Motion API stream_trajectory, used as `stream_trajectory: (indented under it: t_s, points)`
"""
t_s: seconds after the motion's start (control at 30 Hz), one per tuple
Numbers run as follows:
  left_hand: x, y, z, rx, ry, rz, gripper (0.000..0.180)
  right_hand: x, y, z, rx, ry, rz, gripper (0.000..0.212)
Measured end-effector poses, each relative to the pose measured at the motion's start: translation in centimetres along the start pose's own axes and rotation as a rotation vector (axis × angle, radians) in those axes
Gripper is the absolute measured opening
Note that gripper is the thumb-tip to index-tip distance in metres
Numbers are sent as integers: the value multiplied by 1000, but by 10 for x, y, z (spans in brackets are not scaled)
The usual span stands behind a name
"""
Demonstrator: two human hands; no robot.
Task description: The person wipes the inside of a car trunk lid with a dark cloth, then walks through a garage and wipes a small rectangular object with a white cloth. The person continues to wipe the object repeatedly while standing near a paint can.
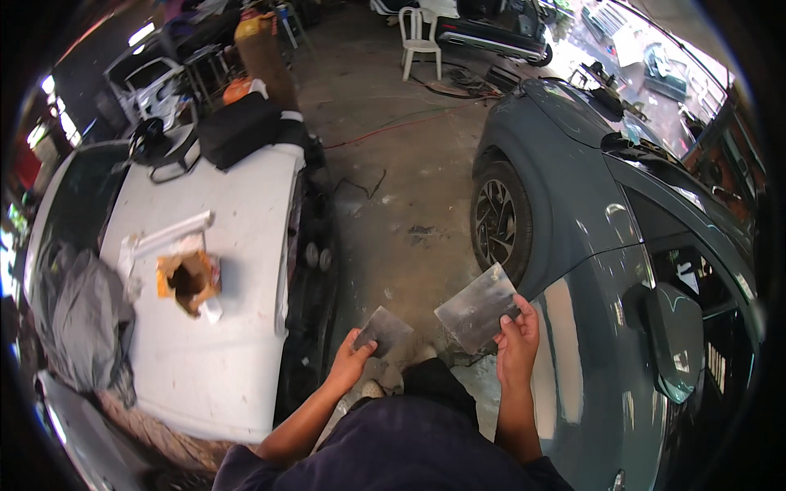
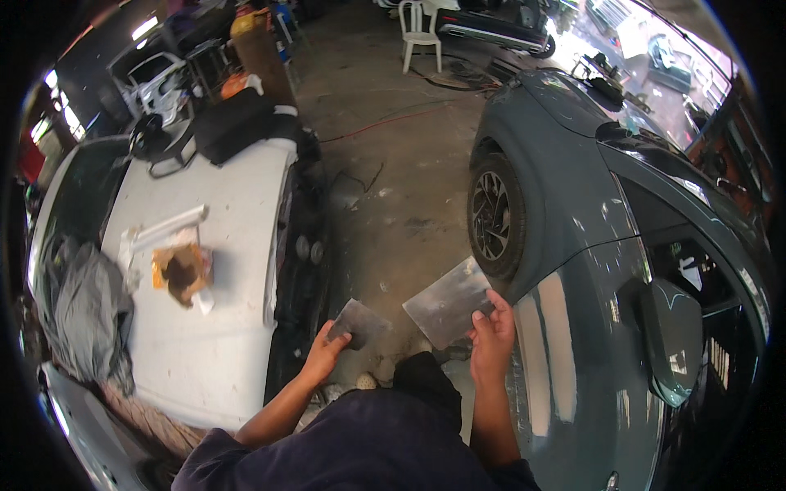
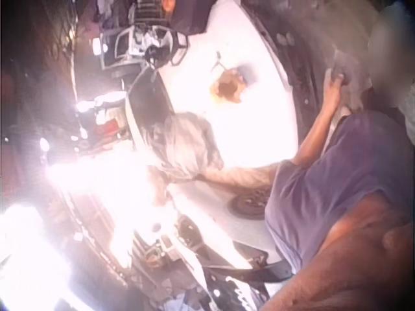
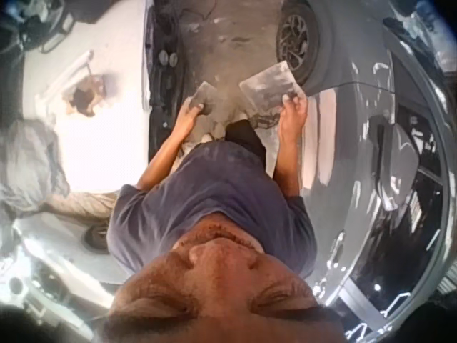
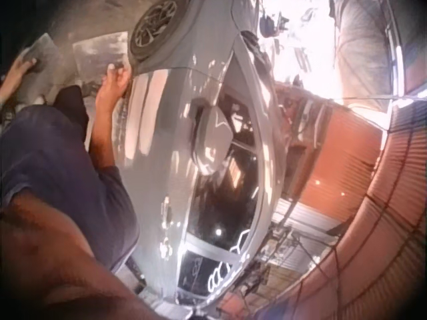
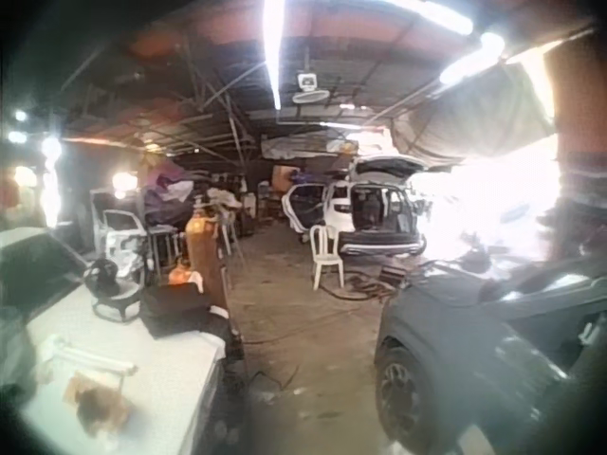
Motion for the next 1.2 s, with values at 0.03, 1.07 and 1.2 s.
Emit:
stream_trajectory:
  t_s: [0.03,1.07,1.2]
  points:
    - [2,-3,-29,-54,-34,-31,31,3,-1,-21,15,1,-4,44]
    - [155,-89,-920,238,-35,166,38,-145,-326,-890,-189,-241,0,52]
    - [197,-104,-1060,103,25,170,36,-195,-346,-970,90,-110,48,76]
Point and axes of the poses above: each hand's wrist, its own z-axis away from the middle knuckle, its own y-axis out of the back of the hand, x = y × z, the point moved 6 cm from there along -z, towards the middle knuckle, and after that the axes turned 11 degrees about -y, right-handed, at the moved point
